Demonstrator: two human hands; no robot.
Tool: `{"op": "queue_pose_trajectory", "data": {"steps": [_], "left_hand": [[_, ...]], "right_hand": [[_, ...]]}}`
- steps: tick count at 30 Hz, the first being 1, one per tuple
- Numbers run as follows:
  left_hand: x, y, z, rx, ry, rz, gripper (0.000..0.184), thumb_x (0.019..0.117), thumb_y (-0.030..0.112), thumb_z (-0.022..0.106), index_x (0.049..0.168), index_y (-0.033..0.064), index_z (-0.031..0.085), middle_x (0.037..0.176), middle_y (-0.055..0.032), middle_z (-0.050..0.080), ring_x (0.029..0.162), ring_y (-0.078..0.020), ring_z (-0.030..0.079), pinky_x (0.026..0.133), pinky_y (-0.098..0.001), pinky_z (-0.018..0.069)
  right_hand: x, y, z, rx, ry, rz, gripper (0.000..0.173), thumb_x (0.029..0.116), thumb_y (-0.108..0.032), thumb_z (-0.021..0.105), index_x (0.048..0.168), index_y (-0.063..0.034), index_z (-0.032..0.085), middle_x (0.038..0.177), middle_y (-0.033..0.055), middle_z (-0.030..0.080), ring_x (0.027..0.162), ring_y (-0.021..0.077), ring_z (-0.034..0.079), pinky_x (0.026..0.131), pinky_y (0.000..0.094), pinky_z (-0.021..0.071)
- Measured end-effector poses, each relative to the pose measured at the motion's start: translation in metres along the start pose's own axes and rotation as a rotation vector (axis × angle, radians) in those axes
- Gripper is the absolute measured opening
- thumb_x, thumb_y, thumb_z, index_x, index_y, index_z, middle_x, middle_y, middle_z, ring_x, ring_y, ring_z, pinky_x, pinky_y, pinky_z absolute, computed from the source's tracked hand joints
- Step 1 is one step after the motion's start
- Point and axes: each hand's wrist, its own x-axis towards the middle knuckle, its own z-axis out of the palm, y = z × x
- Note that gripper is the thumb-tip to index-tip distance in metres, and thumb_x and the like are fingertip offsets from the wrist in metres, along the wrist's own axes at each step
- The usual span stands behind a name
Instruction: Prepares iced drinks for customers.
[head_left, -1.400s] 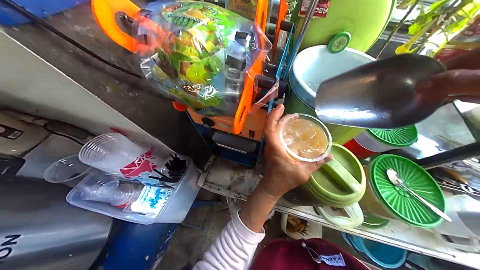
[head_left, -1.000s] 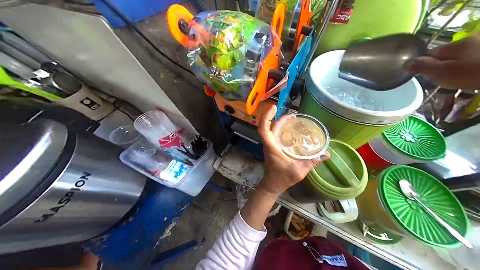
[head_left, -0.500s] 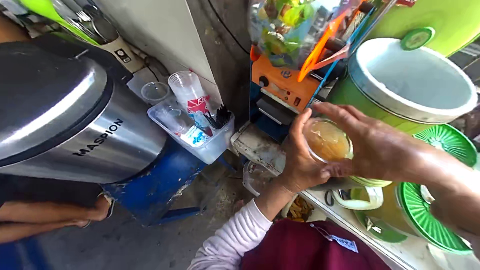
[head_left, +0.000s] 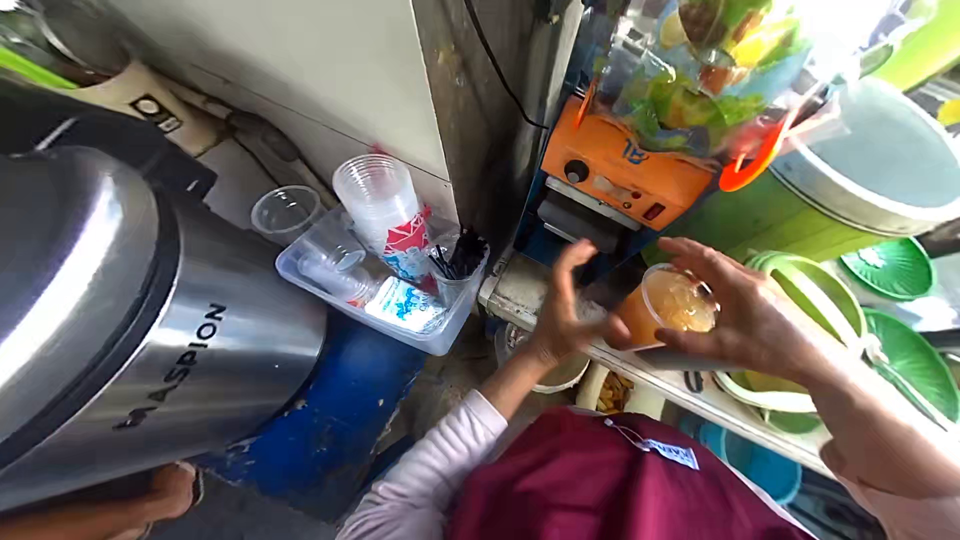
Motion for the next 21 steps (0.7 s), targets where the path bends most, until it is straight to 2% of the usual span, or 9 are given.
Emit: {"op": "queue_pose_trajectory", "data": {"steps": [2,5,7,9,11,13,16,18,21], "left_hand": [[0.017,-0.037,-0.014,-0.15,0.116,-0.431,0.072,0.1048,0.049,0.044,0.154,-0.0006,0.028,0.144,-0.0225,0.052,0.13,-0.0294,0.055,0.103,-0.0483,0.0485],[0.065,-0.079,-0.008,-0.418,0.255,-0.783,0.06,0.1089,0.041,0.045,0.151,-0.0005,0.038,0.152,-0.0256,0.043,0.138,-0.0359,0.046,0.11,-0.0547,0.0419],[0.089,-0.086,-0.001,-0.649,0.321,-0.861,0.055,0.1082,0.037,0.047,0.152,0.0045,0.039,0.151,-0.0185,0.046,0.136,-0.0302,0.049,0.109,-0.0506,0.0434],[0.108,-0.078,0.004,-0.79,0.436,-0.932,0.043,0.1101,0.031,0.044,0.143,0.0035,0.045,0.132,-0.0151,0.056,0.112,-0.0227,0.059,0.094,-0.0381,0.0512],[0.111,-0.074,0.009,-0.825,0.49,-0.948,0.04,0.112,0.028,0.041,0.142,0.0019,0.044,0.126,-0.0172,0.058,0.103,-0.0226,0.062,0.088,-0.0349,0.0536],[0.097,-0.084,0.015,-0.772,0.498,-0.9,0.043,0.1123,0.03,0.039,0.144,0.0009,0.042,0.127,-0.02,0.058,0.104,-0.0252,0.063,0.089,-0.038,0.0551],[0.062,-0.081,0.011,-0.733,0.434,-0.834,0.051,0.1137,0.033,0.033,0.153,0.0003,0.03,0.142,-0.0242,0.048,0.122,-0.0299,0.058,0.101,-0.0447,0.0516],[0.057,-0.075,0.004,-0.728,0.446,-0.85,0.05,0.1142,0.035,0.028,0.148,-0.0013,0.035,0.131,-0.0211,0.052,0.111,-0.026,0.06,0.095,-0.0404,0.0536],[0.059,-0.074,0.003,-0.673,0.436,-0.863,0.047,0.1142,0.032,0.03,0.146,-0.0014,0.037,0.133,-0.0226,0.05,0.113,-0.0274,0.059,0.094,-0.0422,0.0533]], "right_hand": [[0.006,-0.003,0.004,-0.006,0.027,0.073,0.093,0.0732,-0.048,0.082,0.152,-0.0128,0.048,0.127,0.0163,0.066,0.106,0.0277,0.068,0.084,0.0495,0.0582],[0.014,-0.011,0.004,-0.024,0.052,0.19,0.095,0.0711,-0.043,0.085,0.153,-0.0157,0.045,0.13,0.0143,0.066,0.109,0.0271,0.069,0.087,0.0493,0.0588],[0.018,-0.019,0.005,-0.044,0.075,0.256,0.095,0.0699,-0.041,0.087,0.153,-0.0174,0.045,0.128,0.0147,0.066,0.105,0.0289,0.069,0.082,0.0512,0.0588],[0.022,-0.029,0.004,-0.067,0.094,0.318,0.094,0.0713,-0.04,0.087,0.153,-0.0185,0.045,0.129,0.0159,0.065,0.104,0.0308,0.068,0.08,0.0526,0.0575],[0.027,-0.034,0.003,-0.072,0.107,0.372,0.092,0.0733,-0.041,0.086,0.153,-0.0205,0.045,0.131,0.0156,0.064,0.106,0.0316,0.069,0.08,0.0529,0.0581],[0.03,-0.036,0.004,-0.067,0.136,0.401,0.09,0.0744,-0.04,0.087,0.152,-0.0215,0.045,0.133,0.0155,0.063,0.105,0.0321,0.069,0.078,0.0533,0.0583],[0.037,-0.039,0.006,-0.104,0.182,0.395,0.089,0.0752,-0.042,0.086,0.152,-0.0211,0.046,0.132,0.0163,0.063,0.104,0.0335,0.068,0.078,0.0561,0.0564],[0.043,-0.041,0.01,-0.116,0.218,0.384,0.09,0.0753,-0.042,0.087,0.152,-0.0198,0.046,0.131,0.0184,0.063,0.105,0.0359,0.067,0.082,0.0593,0.0544],[0.054,-0.044,0.015,-0.111,0.257,0.371,0.087,0.077,-0.042,0.085,0.151,-0.0176,0.047,0.131,0.0179,0.064,0.108,0.0345,0.067,0.085,0.058,0.0547]]}}
